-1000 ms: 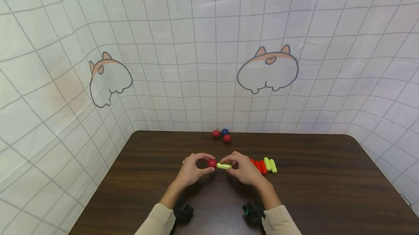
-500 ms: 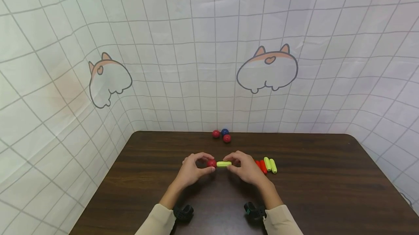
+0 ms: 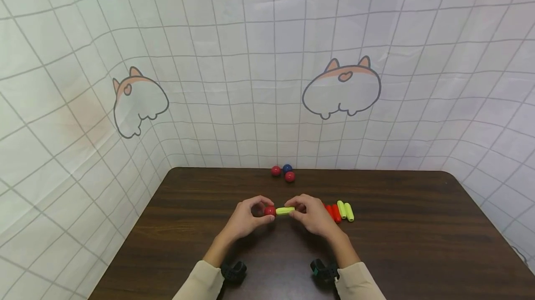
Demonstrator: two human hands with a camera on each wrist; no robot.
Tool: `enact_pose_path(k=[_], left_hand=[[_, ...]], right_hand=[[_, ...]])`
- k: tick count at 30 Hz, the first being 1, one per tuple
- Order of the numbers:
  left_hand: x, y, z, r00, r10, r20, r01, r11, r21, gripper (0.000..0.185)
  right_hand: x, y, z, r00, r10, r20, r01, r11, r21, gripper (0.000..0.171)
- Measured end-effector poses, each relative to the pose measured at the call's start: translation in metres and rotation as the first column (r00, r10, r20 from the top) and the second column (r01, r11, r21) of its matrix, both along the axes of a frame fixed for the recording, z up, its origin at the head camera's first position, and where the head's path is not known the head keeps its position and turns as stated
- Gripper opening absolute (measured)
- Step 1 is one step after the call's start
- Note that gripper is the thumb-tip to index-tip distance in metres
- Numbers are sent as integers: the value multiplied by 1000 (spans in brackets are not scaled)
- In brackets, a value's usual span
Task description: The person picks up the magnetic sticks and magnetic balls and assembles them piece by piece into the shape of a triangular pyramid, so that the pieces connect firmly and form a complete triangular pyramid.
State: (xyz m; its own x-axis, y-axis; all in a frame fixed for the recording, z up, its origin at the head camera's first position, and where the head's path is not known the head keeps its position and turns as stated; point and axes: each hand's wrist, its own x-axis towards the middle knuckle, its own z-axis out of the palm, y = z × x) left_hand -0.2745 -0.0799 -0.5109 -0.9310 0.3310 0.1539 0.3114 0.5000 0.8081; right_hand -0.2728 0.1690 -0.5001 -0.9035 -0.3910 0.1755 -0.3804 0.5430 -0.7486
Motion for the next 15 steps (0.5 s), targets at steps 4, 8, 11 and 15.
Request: enact_pose_path(k=[4,8,11,15], left_hand=[[0,-1,0,1000,-16,14,16,999,-29,32],[0,-1,0,999,-20,41,22,998,-50,33],[0,-2,0,999,-10,45,13,998,-69,32],[0,-4,-1,1000,18,13,-16,994,-105,29]], right_hand=[[0,-3,-1,1000,-4,7,4,1000,-1,21],[1,-5,-2,1000,-5,9,5,1000,4,21],[2,-7,-2,1000,-5,10,5,1000,6,21],[1,-7,-3,1000,-7,7,7,1000,-2,22]])
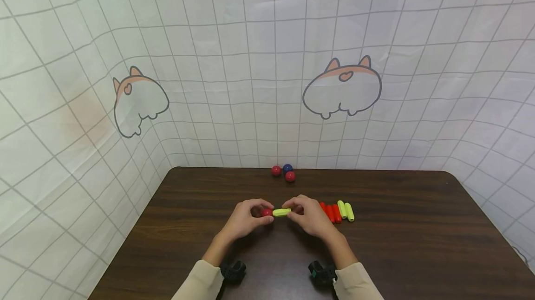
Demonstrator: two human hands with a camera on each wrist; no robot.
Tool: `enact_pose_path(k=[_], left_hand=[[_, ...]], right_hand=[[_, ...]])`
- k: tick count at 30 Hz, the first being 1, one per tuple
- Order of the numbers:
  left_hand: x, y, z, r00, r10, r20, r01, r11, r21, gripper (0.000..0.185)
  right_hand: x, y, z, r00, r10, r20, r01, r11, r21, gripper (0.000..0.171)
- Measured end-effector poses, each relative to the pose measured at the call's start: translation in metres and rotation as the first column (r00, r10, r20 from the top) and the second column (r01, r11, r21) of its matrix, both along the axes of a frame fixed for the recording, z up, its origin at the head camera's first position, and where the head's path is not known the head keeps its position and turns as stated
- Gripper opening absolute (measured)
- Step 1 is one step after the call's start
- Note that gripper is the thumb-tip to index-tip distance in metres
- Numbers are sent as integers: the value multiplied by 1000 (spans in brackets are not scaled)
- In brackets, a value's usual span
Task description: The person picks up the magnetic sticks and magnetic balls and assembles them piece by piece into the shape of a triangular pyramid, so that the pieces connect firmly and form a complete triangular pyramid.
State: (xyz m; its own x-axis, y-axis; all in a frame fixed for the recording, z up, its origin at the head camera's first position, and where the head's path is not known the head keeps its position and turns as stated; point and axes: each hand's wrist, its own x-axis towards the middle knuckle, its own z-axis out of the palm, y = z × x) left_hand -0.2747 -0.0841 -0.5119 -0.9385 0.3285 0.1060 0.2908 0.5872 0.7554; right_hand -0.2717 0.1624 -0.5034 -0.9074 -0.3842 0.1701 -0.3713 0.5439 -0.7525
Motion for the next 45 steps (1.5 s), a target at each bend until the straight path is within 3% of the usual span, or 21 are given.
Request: enact_pose_path(k=[12,24,34,39,45], left_hand=[[-5,-13,-5,992,117,-51,-120,990,-74,25],[-8,-20,-8,987,157,-43,-160,985,-69,26],[-11,-21,-10,986,161,-30,-162,986,-43,25],[-11,-22,-11,987,161,-22,-162,986,-39,26],[-11,-21,-10,987,159,-17,-160,987,-28,27]], right_hand=[[-6,14,-1,998,-70,4,70,997,-7,23],[-9,25,-1,996,-85,-13,85,996,-22,23],[-13,37,7,997,-71,8,72,986,-150,31],[-26,43,12,999,-25,20,28,985,-171,34],[-52,46,20,998,15,58,-8,992,-125,35]])
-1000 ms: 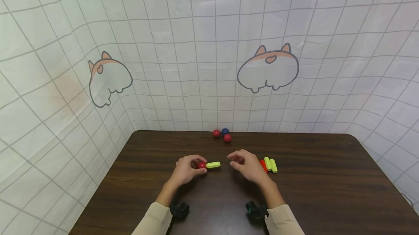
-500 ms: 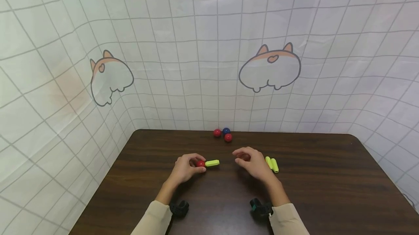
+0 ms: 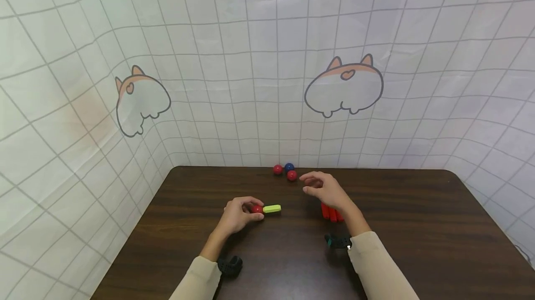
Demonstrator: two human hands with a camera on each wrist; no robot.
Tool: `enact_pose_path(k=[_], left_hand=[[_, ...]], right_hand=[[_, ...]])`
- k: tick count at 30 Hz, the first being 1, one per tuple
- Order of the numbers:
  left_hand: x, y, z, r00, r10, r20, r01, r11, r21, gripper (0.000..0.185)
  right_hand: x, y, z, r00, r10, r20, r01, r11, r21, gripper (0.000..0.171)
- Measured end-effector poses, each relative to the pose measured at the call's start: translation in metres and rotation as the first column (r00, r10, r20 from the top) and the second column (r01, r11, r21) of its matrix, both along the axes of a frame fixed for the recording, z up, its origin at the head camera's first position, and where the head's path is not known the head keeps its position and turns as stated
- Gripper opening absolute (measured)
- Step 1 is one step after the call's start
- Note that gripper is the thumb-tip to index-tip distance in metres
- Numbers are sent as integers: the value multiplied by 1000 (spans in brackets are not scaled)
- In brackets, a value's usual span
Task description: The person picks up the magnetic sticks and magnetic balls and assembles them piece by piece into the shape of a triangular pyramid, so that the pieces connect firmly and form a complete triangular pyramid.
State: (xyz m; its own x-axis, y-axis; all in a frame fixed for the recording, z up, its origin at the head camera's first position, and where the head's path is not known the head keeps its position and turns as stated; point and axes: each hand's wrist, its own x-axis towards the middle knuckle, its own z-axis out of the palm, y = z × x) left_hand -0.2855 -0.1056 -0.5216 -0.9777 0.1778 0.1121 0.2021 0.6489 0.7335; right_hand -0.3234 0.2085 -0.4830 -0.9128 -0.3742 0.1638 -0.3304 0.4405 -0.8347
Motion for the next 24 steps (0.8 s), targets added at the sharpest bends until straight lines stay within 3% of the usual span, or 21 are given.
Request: enact_pose_path(k=[7,14,24], left_hand=[[2,1,1,1000,-4,-2,4,1000,5,27],[2,-1,1,1000,-4,4,4,1000,11,27],[2,-1,0,1000,-16,11,15,1000,20,27]], right_hand=[[-30,-2,3,995,24,102,-34,994,104,42],[-54,-10,-2,984,33,177,-51,994,98,43],[-65,-17,-6,979,44,200,-71,990,126,44]])
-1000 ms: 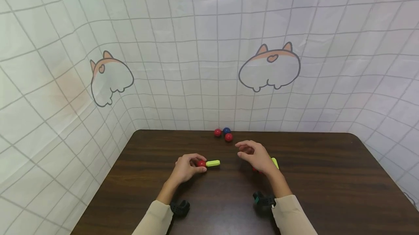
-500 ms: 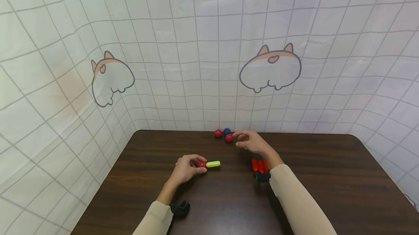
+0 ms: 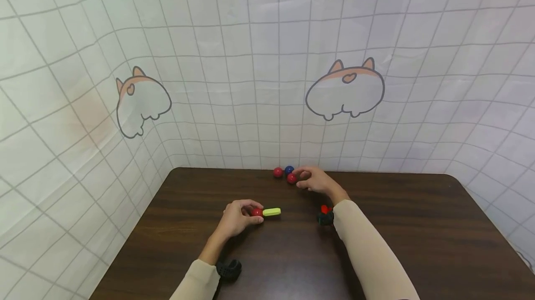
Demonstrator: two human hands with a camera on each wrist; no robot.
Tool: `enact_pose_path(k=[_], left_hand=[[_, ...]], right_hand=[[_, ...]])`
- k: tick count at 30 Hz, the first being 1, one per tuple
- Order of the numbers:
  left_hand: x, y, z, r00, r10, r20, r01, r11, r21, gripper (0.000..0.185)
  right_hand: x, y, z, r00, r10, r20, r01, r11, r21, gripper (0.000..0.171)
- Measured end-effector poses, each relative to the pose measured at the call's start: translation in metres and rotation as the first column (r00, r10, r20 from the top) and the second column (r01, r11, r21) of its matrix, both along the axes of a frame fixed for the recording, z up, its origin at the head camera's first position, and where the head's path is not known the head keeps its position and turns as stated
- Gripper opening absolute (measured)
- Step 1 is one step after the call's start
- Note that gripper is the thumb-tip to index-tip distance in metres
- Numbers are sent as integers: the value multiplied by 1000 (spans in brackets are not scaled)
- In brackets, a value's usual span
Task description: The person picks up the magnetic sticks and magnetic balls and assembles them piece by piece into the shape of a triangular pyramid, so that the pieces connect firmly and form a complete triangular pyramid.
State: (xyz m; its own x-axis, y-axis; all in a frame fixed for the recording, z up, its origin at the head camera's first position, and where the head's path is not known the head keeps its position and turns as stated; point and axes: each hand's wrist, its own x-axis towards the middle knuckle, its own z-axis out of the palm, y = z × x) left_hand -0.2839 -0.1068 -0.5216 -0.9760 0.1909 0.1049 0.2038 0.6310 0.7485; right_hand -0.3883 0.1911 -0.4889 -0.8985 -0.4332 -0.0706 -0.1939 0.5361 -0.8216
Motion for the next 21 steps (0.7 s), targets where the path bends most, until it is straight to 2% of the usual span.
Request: enact_pose_path(k=[21], left_hand=[[0,0,-1,1000,7,-8,-7,1000,9,28]], right_hand=[[-11,-19,-3,998,-34,44,32,999,42,42]])
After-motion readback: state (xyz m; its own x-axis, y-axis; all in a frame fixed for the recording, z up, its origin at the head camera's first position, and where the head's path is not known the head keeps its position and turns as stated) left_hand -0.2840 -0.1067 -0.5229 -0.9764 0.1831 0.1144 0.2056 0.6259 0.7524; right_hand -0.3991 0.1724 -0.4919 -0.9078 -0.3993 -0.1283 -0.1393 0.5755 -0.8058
